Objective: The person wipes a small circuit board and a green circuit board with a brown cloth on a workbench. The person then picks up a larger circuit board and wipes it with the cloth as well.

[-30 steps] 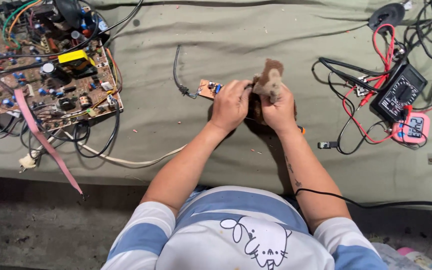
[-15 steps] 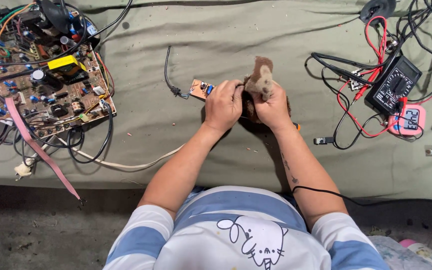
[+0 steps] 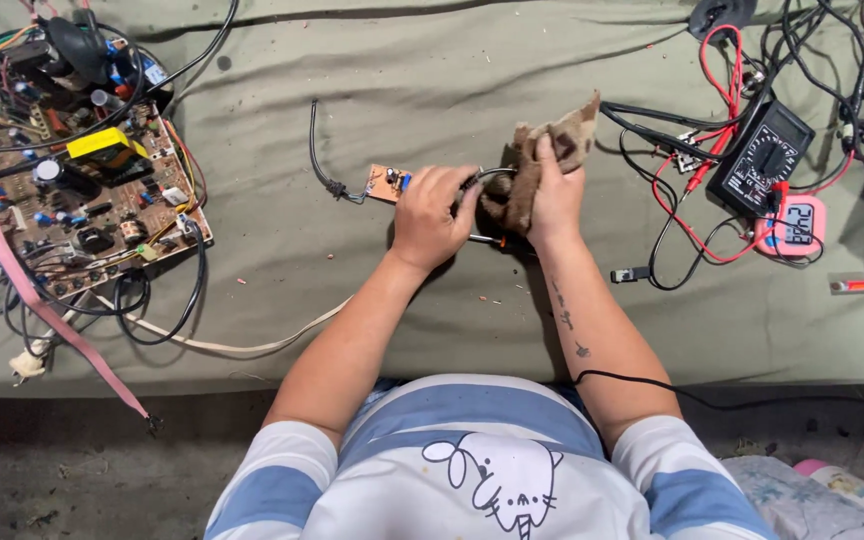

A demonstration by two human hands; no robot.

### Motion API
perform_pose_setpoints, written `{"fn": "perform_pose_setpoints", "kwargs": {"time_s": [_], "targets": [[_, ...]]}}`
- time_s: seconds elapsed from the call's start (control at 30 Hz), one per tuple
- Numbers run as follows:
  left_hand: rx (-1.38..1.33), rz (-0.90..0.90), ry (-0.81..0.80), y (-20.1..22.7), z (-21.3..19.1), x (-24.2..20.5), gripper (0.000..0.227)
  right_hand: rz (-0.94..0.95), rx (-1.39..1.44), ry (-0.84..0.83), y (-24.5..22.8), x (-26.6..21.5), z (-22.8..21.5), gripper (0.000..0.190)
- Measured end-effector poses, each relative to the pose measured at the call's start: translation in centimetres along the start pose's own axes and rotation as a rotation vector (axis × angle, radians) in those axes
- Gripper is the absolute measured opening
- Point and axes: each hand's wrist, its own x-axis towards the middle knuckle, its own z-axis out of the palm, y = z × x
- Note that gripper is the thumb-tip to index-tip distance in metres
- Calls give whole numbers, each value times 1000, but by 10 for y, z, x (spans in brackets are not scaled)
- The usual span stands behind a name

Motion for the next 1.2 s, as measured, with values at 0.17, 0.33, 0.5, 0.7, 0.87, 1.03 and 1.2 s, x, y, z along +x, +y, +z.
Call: {"fn": "perform_pose_setpoints", "kwargs": {"time_s": [0.17, 0.33, 0.5, 0.7, 0.87, 1.03, 1.2], "targets": [[153, 63, 2, 8, -15, 6, 18, -60, -119, -64, 2, 0, -8, 41], [-106, -412, 25, 14, -43, 6, 16, 19, -57, -53, 5, 7, -6, 38], [-854, -950, 330, 0, -53, -19, 13, 2, -25, -88, 28, 14, -19, 43], [-1035, -1079, 390, 13, -65, -30, 11, 45, 12, -91, 15, 12, -15, 34], [-966, -1044, 393, 18, -64, -43, 13, 145, -2, -71, -27, -4, 5, 25], [-969, -907, 410, 13, -58, -52, 13, 120, -19, -107, -28, -3, 7, 26], [-1023, -910, 431, 15, -54, -55, 12, 101, -33, -73, -27, -4, 8, 25]]}}
